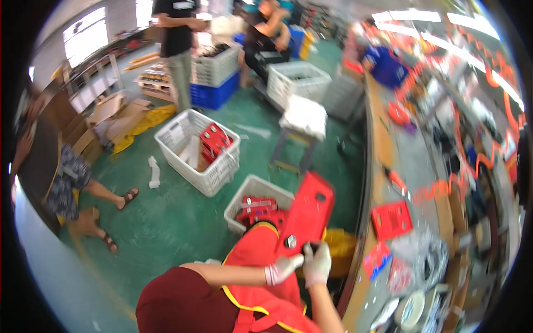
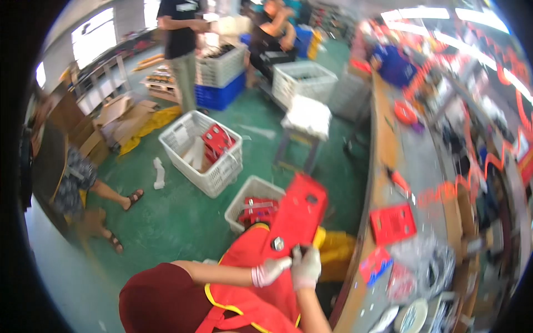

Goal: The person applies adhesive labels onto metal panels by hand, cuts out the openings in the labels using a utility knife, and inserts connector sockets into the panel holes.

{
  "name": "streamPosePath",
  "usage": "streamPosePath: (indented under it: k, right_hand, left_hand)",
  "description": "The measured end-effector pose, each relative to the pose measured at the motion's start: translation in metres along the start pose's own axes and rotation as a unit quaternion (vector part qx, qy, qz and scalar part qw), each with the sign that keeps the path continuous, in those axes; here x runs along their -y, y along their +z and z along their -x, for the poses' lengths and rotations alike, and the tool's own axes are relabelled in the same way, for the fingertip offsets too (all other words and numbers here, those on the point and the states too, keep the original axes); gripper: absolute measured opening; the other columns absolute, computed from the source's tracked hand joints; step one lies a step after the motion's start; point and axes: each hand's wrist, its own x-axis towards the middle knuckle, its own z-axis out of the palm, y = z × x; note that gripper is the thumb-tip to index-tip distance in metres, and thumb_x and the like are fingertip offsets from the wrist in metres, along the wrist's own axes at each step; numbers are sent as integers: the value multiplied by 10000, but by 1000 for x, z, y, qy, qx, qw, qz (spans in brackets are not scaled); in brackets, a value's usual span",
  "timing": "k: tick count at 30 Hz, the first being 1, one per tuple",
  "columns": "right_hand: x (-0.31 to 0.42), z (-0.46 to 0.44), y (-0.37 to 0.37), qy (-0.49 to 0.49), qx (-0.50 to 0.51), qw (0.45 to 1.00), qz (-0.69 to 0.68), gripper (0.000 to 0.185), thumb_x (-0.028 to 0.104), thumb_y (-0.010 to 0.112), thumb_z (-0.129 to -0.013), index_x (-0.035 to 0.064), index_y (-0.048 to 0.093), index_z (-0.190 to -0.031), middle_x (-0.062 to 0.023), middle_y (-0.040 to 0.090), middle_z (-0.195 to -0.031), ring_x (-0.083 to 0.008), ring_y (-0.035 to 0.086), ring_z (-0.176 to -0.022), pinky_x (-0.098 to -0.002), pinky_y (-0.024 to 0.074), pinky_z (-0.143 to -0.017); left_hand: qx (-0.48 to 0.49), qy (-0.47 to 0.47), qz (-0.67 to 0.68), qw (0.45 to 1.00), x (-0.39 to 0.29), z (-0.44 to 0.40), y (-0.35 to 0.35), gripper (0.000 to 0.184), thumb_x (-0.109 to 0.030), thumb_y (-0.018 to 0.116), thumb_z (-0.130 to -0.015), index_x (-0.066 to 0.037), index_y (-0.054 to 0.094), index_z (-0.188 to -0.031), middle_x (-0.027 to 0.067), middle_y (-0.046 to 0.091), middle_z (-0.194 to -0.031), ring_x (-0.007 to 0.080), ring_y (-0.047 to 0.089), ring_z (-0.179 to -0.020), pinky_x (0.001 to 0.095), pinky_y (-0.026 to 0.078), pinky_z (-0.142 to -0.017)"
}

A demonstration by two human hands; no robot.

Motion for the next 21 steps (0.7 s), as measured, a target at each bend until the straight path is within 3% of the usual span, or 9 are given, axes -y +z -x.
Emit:
streamPosePath:
  k: [2, 3, 5, 7, 13, 14, 15, 17, 21]
  right_hand:
    - [8, 37, -16, 27, -11, 999, 31, 210, 186, 645, -811, 15, 592, -920, -176, 632, -860, -325, 625, -824, -381, 486, -731]
    - [21, 18, 54, 60, -13, 995, -83, 214, 187, 635, -819, 11, 589, -931, -178, 631, -866, -333, 620, -811, -387, 482, -723]
    - [7, 10, 38, 48, -20, 997, -60, 223, 173, 645, -814, 3, 580, -943, -178, 633, -864, -328, 621, -804, -383, 483, -721]
    - [-10, 8, 15, 66, 5, 997, -29, 225, 159, 663, -803, -3, 582, -937, -165, 636, -835, -297, 629, -782, -360, 490, -707]
    - [-38, 2, 16, 145, -7, 956, -254, 360, 243, 635, -848, 6, 524, -1095, -96, 607, -908, -201, 606, -785, -330, 489, -724]
    - [-45, -3, 20, 128, -67, 969, -198, 492, 315, 555, -897, 10, 427, -1262, -134, 539, -1129, -189, 570, -956, -323, 461, -824]
    - [-45, -2, 19, 170, -55, 827, -533, 534, 337, 442, -945, 20, 325, -1359, -154, 423, -1315, -222, 486, -1145, -343, 405, -952]
    - [-82, -4, 22, 73, 110, 626, -768, 567, 375, 414, -948, 101, 250, -1417, -190, 295, -1434, -298, 341, -1301, -438, 358, -1028]
    - [-34, -25, -14, 97, 105, 522, -841, 577, 350, 408, -952, 98, 195, -1426, -215, 264, -1446, -352, 304, -1322, -476, 327, -1063]
  left_hand:
    - [50, 63, 17, 997, 3, 39, 9, 296, -300, 401, -935, -45, 531, -860, 28, 529, -799, 145, 533, -790, 315, 429, -712]
    - [8, 130, -235, 963, 22, 13, -66, 292, -283, 387, -945, -50, 515, -824, 17, 505, -755, 125, 511, -762, 303, 420, -692]
    - [-30, -65, 90, 993, 8, 9, -33, 238, -228, 450, -937, -55, 518, -789, -35, 486, -751, 116, 468, -719, 282, 403, -654]
    - [-12, 22, 239, 971, 30, 1, 3, 188, -196, 477, -931, -35, 562, -883, -37, 518, -828, 107, 492, -764, 254, 422, -697]
    - [-38, 62, 69, 995, 46, -20, -8, 229, -125, 496, -913, -15, 538, -1110, 120, 545, -1161, 165, 542, -1047, 275, 448, -895]
    - [-96, 246, 54, 963, 31, -26, -6, 239, -96, 492, -908, -14, 524, -1130, 136, 520, -1215, 194, 536, -1073, 292, 436, -928]
    - [-147, 421, 42, 894, 1, -27, -3, 254, -68, 487, -903, -13, 510, -1150, 151, 494, -1269, 223, 531, -1099, 308, 423, -960]
    - [-72, 447, -66, 889, 22, -48, -34, 306, -55, 463, -888, -52, 490, -1193, 189, 470, -1296, 306, 501, -1156, 416, 370, -1024]
    - [-136, 532, -335, 766, -2, -38, -32, 307, -69, 474, -845, -85, 516, -1149, 179, 511, -1238, 326, 509, -1140, 508, 335, -1010]
